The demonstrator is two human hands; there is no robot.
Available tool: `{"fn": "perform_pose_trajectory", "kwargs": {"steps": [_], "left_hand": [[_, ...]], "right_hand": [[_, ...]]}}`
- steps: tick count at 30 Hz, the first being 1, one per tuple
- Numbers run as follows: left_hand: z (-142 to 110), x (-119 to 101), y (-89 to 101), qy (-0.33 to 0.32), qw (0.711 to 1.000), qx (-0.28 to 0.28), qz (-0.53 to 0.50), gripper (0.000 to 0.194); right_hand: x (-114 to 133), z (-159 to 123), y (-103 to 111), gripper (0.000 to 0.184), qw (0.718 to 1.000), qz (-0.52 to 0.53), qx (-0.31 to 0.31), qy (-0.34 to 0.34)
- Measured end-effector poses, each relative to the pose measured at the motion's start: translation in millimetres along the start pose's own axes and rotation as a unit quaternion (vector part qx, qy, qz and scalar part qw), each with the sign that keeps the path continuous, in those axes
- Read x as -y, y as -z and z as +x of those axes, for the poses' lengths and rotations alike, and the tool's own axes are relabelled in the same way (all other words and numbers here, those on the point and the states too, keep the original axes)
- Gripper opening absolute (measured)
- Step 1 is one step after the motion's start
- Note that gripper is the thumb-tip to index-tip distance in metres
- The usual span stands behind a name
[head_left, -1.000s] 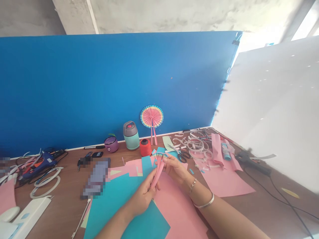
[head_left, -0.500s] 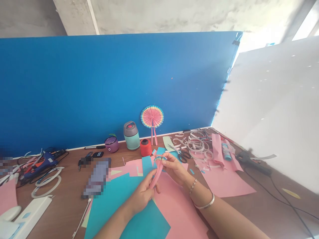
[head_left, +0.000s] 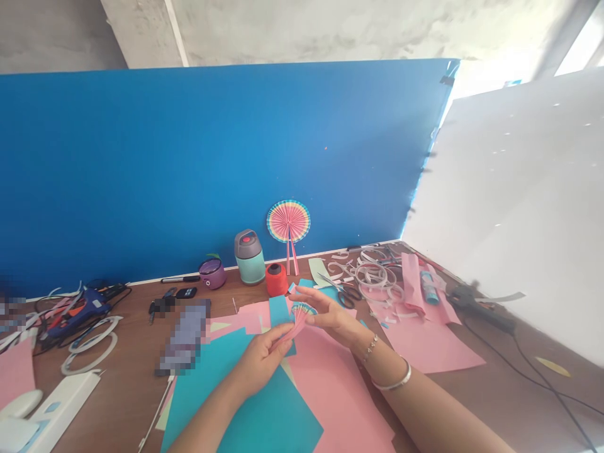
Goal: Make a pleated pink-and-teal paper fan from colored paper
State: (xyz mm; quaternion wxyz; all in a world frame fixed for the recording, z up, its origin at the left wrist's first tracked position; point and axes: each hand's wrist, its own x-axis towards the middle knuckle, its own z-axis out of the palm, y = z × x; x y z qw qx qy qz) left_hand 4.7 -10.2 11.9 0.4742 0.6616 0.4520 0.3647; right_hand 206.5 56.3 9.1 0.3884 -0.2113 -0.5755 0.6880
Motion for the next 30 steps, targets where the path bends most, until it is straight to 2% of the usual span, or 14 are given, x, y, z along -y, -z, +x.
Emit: {"fn": "perform_pose_trajectory", "kwargs": {"steps": [5,8,13,18,20,25,27,30], "left_hand": [[-2.4,3.2,11.2,0.004,0.998,0.020,0.057,0.040],[-3.2,3.5,17.1,0.014,0.993,0.031,0.114,0.040],[-4.9,-1.0,23.8,0.026,0.973,0.019,0.230,0.038],[-6.1,-5.0,23.8,0.028,0.962,0.024,0.270,0.038],[-5.8,-4.6,23.0,0.033,0.959,0.028,0.278,0.038],[-4.3,-3.8,22.2,0.046,0.948,0.040,0.311,0.039],[-4.4,-5.3,22.5,0.048,0.945,0.040,0.322,0.040],[-5.2,-8.0,23.7,0.048,0.943,0.038,0.327,0.040]], "right_hand": [[4.5,-1.2,2.5,0.053,0.997,-0.057,0.060,0.000],[3.2,-0.6,4.7,0.055,0.990,-0.124,0.065,-0.003],[-2.1,-0.3,6.8,0.058,0.955,-0.294,0.047,0.003],[1.7,-6.0,-7.0,0.054,0.919,-0.390,0.051,0.039],[3.4,-8.1,-13.7,0.052,0.893,-0.443,0.051,0.055],[1.2,-8.0,-21.6,0.036,0.790,-0.599,0.026,0.126],[0.4,-6.5,-21.2,0.030,0.770,-0.622,0.022,0.143],[1.5,-4.4,-19.7,0.029,0.755,-0.637,0.021,0.153]]}}
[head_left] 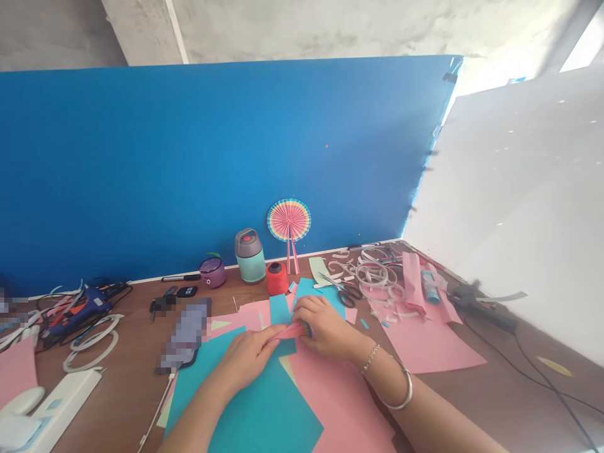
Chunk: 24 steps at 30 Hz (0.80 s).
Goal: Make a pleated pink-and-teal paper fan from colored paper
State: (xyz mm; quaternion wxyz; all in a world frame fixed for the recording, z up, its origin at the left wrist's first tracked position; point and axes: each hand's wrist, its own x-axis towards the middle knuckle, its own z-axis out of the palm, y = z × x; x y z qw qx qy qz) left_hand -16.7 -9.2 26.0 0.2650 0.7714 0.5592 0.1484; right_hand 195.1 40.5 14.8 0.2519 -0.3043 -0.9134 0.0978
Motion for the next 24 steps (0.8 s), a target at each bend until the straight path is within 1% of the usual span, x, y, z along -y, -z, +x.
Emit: {"fn": "perform_pose_trajectory", "kwargs": {"steps": [5,9,12,15,17,19,21,24], "left_hand": [[-1.4,1.4,1.7,-0.019,0.999,-0.022,-0.020,0.038],[-0.7,1.8,0.6,-0.028,0.998,-0.052,-0.017,0.034],[1.2,1.5,-0.8,-0.011,0.998,-0.063,0.016,0.030],[4.3,4.9,-1.1,0.017,0.995,-0.067,0.068,0.026],[6.8,9.9,-0.4,0.019,0.993,-0.089,0.074,0.024],[9.1,15.8,0.5,0.013,0.992,-0.117,0.053,0.024],[11.0,20.9,0.7,0.013,0.989,-0.144,0.023,0.026],[12.9,25.3,-0.4,0.035,0.983,-0.179,-0.023,0.026]], "right_hand": [[-1.8,0.8,2.2,0.025,1.000,-0.009,-0.015,-0.001],[-5.2,0.8,-2.6,0.019,0.999,-0.012,-0.030,0.002],[-9.5,1.0,-7.6,0.012,0.999,-0.018,-0.040,-0.013],[-14.9,0.8,-10.0,0.011,0.998,-0.028,-0.054,-0.021],[-18.9,0.4,-9.8,0.012,0.996,-0.032,-0.077,-0.026],[-22.6,0.1,-9.0,0.012,0.994,-0.032,-0.101,-0.034],[-25.4,0.0,-8.5,0.012,0.993,-0.026,-0.111,-0.042],[-28.4,0.0,-9.3,0.012,0.991,-0.012,-0.118,-0.056]]}}
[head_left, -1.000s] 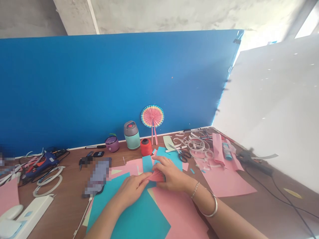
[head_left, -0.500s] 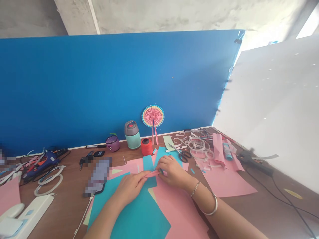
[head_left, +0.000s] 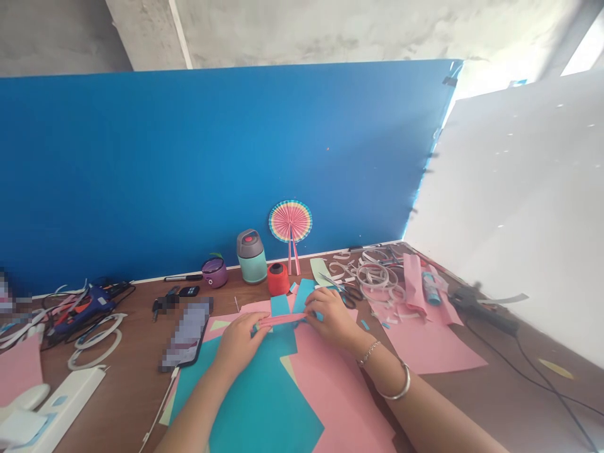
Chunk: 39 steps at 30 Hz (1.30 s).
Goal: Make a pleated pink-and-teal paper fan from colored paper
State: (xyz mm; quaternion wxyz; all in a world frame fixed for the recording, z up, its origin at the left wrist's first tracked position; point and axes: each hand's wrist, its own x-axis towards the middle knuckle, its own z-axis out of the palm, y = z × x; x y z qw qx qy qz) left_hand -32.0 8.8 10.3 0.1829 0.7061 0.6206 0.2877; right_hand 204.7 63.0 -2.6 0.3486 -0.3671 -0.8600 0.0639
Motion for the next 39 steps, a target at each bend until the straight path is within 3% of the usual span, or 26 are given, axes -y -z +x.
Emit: {"fn": "perform_pose_trajectory", "kwargs": {"steps": [3,9,10,13,15,17,21,23,25,29,31,35,39], "left_hand": [[1.2,2.5,-1.4,0.014,0.999,-0.031,-0.035,0.021],[6.6,12.5,-5.4,-0.039,0.993,-0.081,-0.070,0.010],[7.5,13.7,-7.0,-0.025,0.990,-0.095,-0.096,0.014],[8.2,12.8,-13.6,0.054,0.959,-0.114,-0.255,0.052],[5.8,7.6,-19.0,0.097,0.924,-0.067,-0.364,0.064],[1.1,-0.7,-24.9,0.114,0.895,0.016,-0.431,0.058],[-9.5,-22.0,-34.8,0.058,0.827,0.148,-0.539,0.052],[-12.3,-29.9,-37.2,0.041,0.803,0.165,-0.572,0.053],[-12.9,-32.9,-38.3,0.056,0.797,0.143,-0.584,0.056],[-10.3,-27.5,-39.6,0.142,0.800,0.026,-0.582,0.054],[-9.1,-24.6,-40.2,0.161,0.795,-0.004,-0.585,0.050],[-8.2,-24.8,-40.0,0.158,0.784,0.003,-0.600,0.046],[-7.3,-26.4,-39.4,0.136,0.754,0.034,-0.642,0.043]], "right_hand": [[-2.4,-0.7,-1.6,0.013,1.000,0.006,-0.007,-0.012],[-3.7,-1.1,-1.2,0.013,1.000,0.019,-0.004,-0.017],[-3.4,-0.6,-1.0,0.013,0.999,0.024,-0.008,-0.020],[-0.6,1.1,-2.1,0.013,0.997,0.049,-0.036,-0.040],[4.1,1.5,-4.7,0.014,0.995,0.067,-0.057,-0.054],[11.6,0.7,-8.2,0.015,0.993,0.076,-0.071,-0.062],[31.1,-2.9,-13.6,0.014,0.992,0.076,-0.078,-0.058],[39.2,-4.5,-15.0,0.013,0.994,0.077,-0.062,-0.042],[44.1,-5.6,-16.0,0.013,0.996,0.074,-0.052,-0.027],[45.5,-6.7,-18.2,0.011,0.997,0.057,-0.050,-0.015],[44.8,-7.2,-19.1,0.012,0.997,0.054,-0.049,-0.013],[44.7,-7.5,-19.7,0.012,0.998,0.045,-0.049,-0.014],[45.5,-6.6,-19.1,0.017,0.998,0.032,-0.047,-0.017]]}}
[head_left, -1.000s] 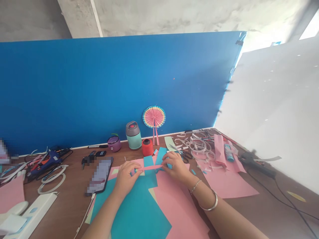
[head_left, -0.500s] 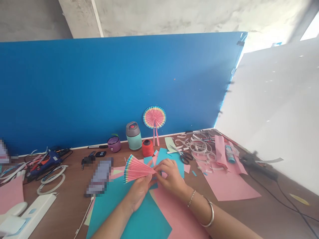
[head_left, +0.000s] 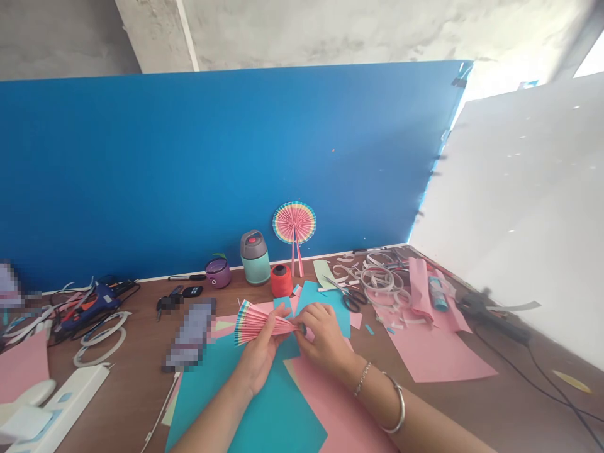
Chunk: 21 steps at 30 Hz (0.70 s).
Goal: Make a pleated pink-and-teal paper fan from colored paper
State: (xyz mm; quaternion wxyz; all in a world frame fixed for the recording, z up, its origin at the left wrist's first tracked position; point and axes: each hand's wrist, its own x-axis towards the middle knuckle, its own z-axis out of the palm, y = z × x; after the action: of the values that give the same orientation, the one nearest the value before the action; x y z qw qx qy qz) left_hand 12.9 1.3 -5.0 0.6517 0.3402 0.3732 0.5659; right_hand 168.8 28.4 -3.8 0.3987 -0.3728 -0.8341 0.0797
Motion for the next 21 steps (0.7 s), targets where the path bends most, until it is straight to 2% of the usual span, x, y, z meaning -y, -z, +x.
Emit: {"fn": "perform_pose_trajectory", "kwargs": {"steps": [6,10,13,17,21], "left_hand": [[0.2,2.5,0.9,0.029,0.999,0.034,-0.032,0.040],[-1.7,5.3,1.1,0.051,0.997,0.055,-0.030,0.040],[-3.6,4.7,-0.1,0.053,0.996,0.074,-0.024,0.044],[-5.0,-0.3,-2.9,0.027,0.994,0.110,0.006,0.044],[-3.2,-2.1,-2.8,0.000,0.996,0.084,0.009,0.035]], "right_hand": [[3.3,0.4,-1.2,0.031,0.999,-0.043,0.019,0.025],[5.9,-0.9,-6.7,0.025,0.997,-0.062,-0.002,0.044],[5.8,-1.8,-9.7,0.017,0.997,-0.044,-0.041,0.054],[4.8,-1.7,-8.4,0.014,0.997,0.008,-0.072,0.024],[4.7,-0.9,-5.8,0.017,0.996,0.043,-0.076,-0.018]]}}
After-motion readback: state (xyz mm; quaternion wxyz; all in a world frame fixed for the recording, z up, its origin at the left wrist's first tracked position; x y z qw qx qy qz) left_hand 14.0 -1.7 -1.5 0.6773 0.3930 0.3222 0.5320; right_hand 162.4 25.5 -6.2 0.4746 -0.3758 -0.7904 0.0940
